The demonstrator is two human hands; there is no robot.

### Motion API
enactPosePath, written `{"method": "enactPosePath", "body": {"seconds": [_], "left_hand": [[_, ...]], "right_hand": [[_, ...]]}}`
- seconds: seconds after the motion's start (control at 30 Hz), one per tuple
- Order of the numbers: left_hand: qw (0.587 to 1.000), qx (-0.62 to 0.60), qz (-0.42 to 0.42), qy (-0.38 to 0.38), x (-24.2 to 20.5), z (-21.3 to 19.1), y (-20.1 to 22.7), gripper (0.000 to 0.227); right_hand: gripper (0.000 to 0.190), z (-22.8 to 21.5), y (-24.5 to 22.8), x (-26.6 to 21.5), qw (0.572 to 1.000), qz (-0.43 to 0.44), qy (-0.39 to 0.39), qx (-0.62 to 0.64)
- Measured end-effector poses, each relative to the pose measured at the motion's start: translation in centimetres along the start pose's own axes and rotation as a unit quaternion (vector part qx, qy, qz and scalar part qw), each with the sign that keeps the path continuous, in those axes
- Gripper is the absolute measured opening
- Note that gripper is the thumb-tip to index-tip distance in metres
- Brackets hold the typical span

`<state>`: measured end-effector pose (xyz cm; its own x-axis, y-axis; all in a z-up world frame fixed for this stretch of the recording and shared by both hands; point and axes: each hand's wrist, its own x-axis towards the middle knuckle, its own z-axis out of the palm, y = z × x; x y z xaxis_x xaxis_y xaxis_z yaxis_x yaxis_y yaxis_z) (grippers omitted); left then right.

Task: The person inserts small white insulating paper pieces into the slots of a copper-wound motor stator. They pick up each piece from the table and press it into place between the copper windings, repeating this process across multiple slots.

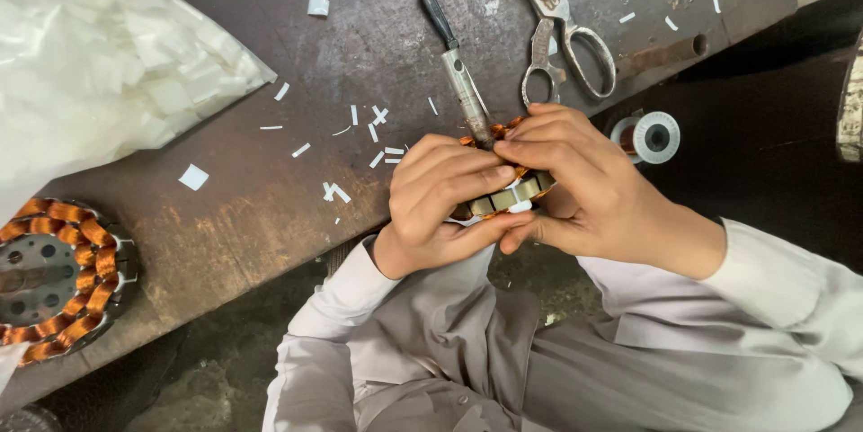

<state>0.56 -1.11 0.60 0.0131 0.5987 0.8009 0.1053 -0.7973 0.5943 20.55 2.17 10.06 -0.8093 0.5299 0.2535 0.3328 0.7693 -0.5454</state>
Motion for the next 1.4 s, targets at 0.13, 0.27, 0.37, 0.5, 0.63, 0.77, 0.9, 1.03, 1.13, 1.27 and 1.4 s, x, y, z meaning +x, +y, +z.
{"method": "enactPosePath", "body": {"seconds": [0.13, 0.27, 0.37, 0.5, 0.63, 0.77, 0.9, 1.03, 1.13, 1.27, 1.4], "left_hand": [[1.000, -0.009, -0.002, -0.019, -0.4, -0.1, 0.5, 0.047], [0.999, -0.011, -0.006, -0.037, -0.4, -0.1, 0.6, 0.045], [0.999, -0.004, 0.001, -0.038, -0.2, 0.0, 0.4, 0.044], [0.999, 0.008, 0.009, -0.046, -0.1, 0.0, 0.7, 0.041], [0.998, 0.005, 0.000, -0.057, -0.6, 0.0, 1.1, 0.040], [0.998, 0.012, 0.010, -0.061, -1.0, 0.2, 1.2, 0.041], [0.997, 0.014, -0.001, -0.070, -1.1, 0.1, 1.2, 0.041], [0.997, 0.002, -0.003, -0.074, -0.7, -0.2, 1.0, 0.042], [0.997, 0.018, -0.014, -0.068, -0.1, -0.7, 1.3, 0.043], [0.995, 0.058, -0.038, -0.076, 0.1, -1.1, 2.1, 0.044], [0.990, 0.062, -0.103, -0.072, -0.3, -1.0, 3.1, 0.043]], "right_hand": [[0.064, 1.3, 1.6, -1.4, 0.999, -0.040, 0.037, -0.008], [0.068, 2.0, 2.5, -1.9, 0.995, -0.077, 0.068, -0.013], [0.068, 2.4, 2.8, -1.7, 0.990, -0.103, 0.097, -0.020], [0.072, 2.7, 2.7, -1.9, 0.988, -0.109, 0.102, -0.024], [0.077, 2.7, 2.5, -2.3, 0.987, -0.122, 0.096, -0.041], [0.077, 2.9, 2.5, -2.4, 0.986, -0.131, 0.097, -0.044], [0.076, 2.9, 2.7, -2.2, 0.984, -0.140, 0.099, -0.046], [0.080, 2.9, 2.5, -2.1, 0.987, -0.125, 0.089, -0.048], [0.082, 2.6, 2.3, -1.9, 0.989, -0.113, 0.076, -0.055], [0.081, 2.3, 2.2, -1.7, 0.990, -0.105, 0.066, -0.060], [0.079, 2.4, 2.0, -1.6, 0.992, -0.091, 0.067, -0.057]]}}
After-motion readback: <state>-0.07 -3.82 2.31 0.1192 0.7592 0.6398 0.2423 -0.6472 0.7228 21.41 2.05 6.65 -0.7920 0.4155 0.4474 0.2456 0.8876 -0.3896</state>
